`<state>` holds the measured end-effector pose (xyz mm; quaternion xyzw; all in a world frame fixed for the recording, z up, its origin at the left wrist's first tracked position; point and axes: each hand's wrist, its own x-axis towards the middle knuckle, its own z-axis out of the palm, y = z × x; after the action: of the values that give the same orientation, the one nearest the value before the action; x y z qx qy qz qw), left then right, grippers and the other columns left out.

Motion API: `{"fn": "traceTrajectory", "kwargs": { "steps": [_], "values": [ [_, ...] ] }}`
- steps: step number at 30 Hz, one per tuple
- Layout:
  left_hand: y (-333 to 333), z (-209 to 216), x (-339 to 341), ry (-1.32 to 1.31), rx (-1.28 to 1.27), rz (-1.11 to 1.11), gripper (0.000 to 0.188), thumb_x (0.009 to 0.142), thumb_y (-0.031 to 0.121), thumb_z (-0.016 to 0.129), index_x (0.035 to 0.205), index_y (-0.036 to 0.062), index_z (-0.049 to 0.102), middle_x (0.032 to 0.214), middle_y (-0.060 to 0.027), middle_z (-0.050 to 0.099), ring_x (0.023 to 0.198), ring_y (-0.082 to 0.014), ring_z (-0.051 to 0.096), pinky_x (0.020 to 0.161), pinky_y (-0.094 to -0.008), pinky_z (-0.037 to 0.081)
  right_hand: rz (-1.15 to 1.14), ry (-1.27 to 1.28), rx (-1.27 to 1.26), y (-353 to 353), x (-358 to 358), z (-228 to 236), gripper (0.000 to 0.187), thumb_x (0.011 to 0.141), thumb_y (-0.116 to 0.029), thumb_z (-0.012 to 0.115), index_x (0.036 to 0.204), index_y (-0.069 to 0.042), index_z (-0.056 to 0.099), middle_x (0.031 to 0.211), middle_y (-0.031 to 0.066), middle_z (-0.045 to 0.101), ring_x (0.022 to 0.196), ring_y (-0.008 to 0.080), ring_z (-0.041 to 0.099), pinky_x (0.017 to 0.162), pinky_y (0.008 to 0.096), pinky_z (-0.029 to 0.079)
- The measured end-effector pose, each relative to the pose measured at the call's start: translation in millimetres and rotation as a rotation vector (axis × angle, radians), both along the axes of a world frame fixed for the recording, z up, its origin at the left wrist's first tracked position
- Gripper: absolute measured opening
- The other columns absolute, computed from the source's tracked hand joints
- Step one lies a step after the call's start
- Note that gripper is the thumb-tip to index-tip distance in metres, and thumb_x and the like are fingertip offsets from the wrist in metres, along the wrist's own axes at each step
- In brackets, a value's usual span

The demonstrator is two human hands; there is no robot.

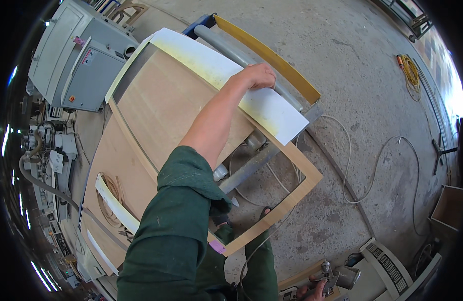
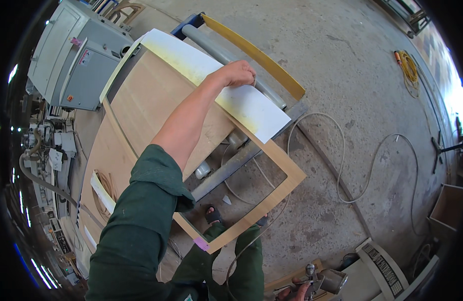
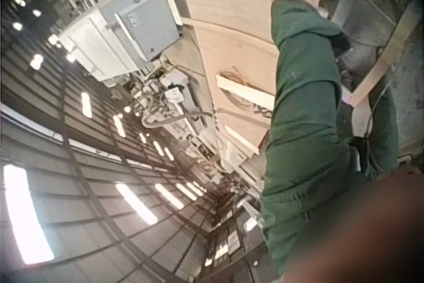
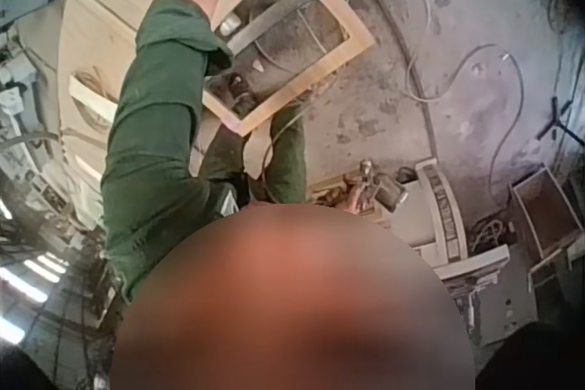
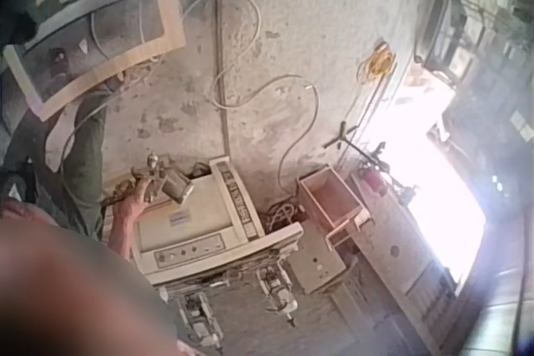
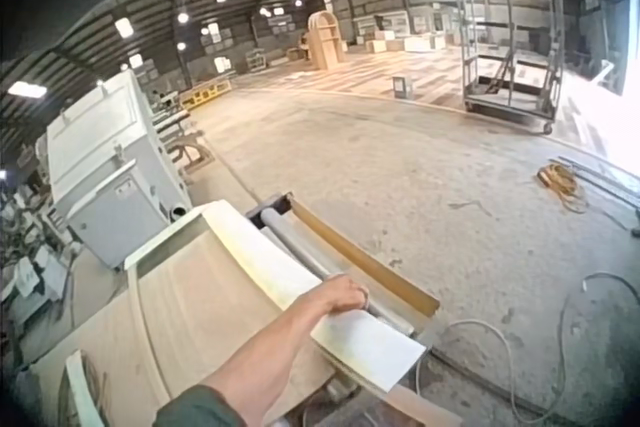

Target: Applying adhesive with a spray gun to a workpiece and attaching an edging strip.

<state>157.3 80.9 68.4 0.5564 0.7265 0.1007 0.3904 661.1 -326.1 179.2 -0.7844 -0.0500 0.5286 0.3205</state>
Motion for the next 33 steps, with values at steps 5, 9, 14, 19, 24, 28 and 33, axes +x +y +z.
{"fn": "traceTrajectory", "kwargs": {
  "steps": [5, 9, 14, 19, 24, 28, 33],
  "values": [
    [3, -14, -9, 0.144, 0.03, -0.107, 0.019, 0.07, 0.01, 0.058, 0.078, 0.0129, 0.075, 0.069, -0.0088, 0.067, 0.081, -0.0237, 0.064, 0.107, -0.0467, 0.035, 0.027, 0.022, 0.012, 0, -2, 1, 0.042, 0.106, -0.049, 0.055, 0.105, -0.007, 0.061, 0.059, 0.0025, 0.047, 0.044, 0.0137, 0.039, 0.039, 0.0301, 0.034],
    [2, -17, -6, 0.136, 0.038, -0.15, 0.014, 0.064, 0.008, 0.054, 0.07, 0.0119, 0.067, 0.071, -0.0116, 0.065, 0.082, -0.0286, 0.061, 0.114, -0.0524, 0.022, 0.033, -0.016, -0.031, 4, -6, 2, 0.043, 0.105, -0.049, 0.056, 0.104, -0.006, 0.061, 0.059, 0.0026, 0.047, 0.044, 0.0141, 0.039, 0.04, 0.0311, 0.036],
    [-8, -16, -1, 0.096, 0.124, -0.142, 0.004, 0.059, 0.007, 0.053, 0.06, 0.0098, 0.057, 0.067, -0.013, 0.061, 0.074, -0.0311, 0.058, 0.108, -0.0502, 0.027, 0.048, -0.065, -0.023, 2, -8, 1, 0.045, 0.106, -0.05, 0.055, 0.104, -0.006, 0.062, 0.059, 0.0028, 0.047, 0.044, 0.0144, 0.039, 0.04, 0.0316, 0.036],
    [-12, -21, -4, 0.158, 0.149, -0.17, 0.004, 0.062, 0.009, 0.054, 0.061, 0.0096, 0.057, 0.071, -0.0134, 0.064, 0.078, -0.0319, 0.06, 0.104, -0.0484, 0.028, 0.08, -0.037, -0.049, -2, -6, 3, 0.044, 0.106, -0.05, 0.054, 0.105, -0.008, 0.062, 0.056, 0.002, 0.045, 0.044, 0.0144, 0.039, 0.04, 0.0306, 0.035],
    [-11, -20, 2, 0.23, 0.088, -0.198, 0.021, 0.073, 0.015, 0.055, 0.08, 0.0138, 0.074, 0.093, -0.0124, 0.073, 0.098, -0.0275, 0.064, 0.106, -0.0455, 0.026, 0.067, -0.034, -0.029, -6, -3, 0, 0.043, 0.106, -0.051, 0.054, 0.106, -0.008, 0.063, 0.055, 0.0018, 0.044, 0.044, 0.0143, 0.038, 0.041, 0.0303, 0.034],
    [-18, -19, 2, 0.245, 0.165, -0.161, 0.024, 0.072, 0.015, 0.054, 0.081, 0.0138, 0.075, 0.095, -0.0123, 0.074, 0.099, -0.0258, 0.065, 0.102, -0.0446, 0.028, 0.073, 0.039, -0.007, -9, 2, -3, 0.044, 0.105, -0.051, 0.055, 0.106, -0.007, 0.064, 0.055, 0.002, 0.045, 0.045, 0.0143, 0.04, 0.042, 0.0305, 0.034],
    [-23, -14, 4, 0.267, 0.173, -0.173, 0.027, 0.072, 0.015, 0.054, 0.086, 0.0147, 0.077, 0.1, -0.0127, 0.074, 0.103, -0.0251, 0.065, 0.103, -0.0445, 0.028, 0.061, -0.003, -0.007, -7, -1, -1, 0.044, 0.105, -0.05, 0.056, 0.104, -0.006, 0.065, 0.056, 0.0015, 0.045, 0.045, 0.0145, 0.041, 0.043, 0.0306, 0.035]
  ]
}}
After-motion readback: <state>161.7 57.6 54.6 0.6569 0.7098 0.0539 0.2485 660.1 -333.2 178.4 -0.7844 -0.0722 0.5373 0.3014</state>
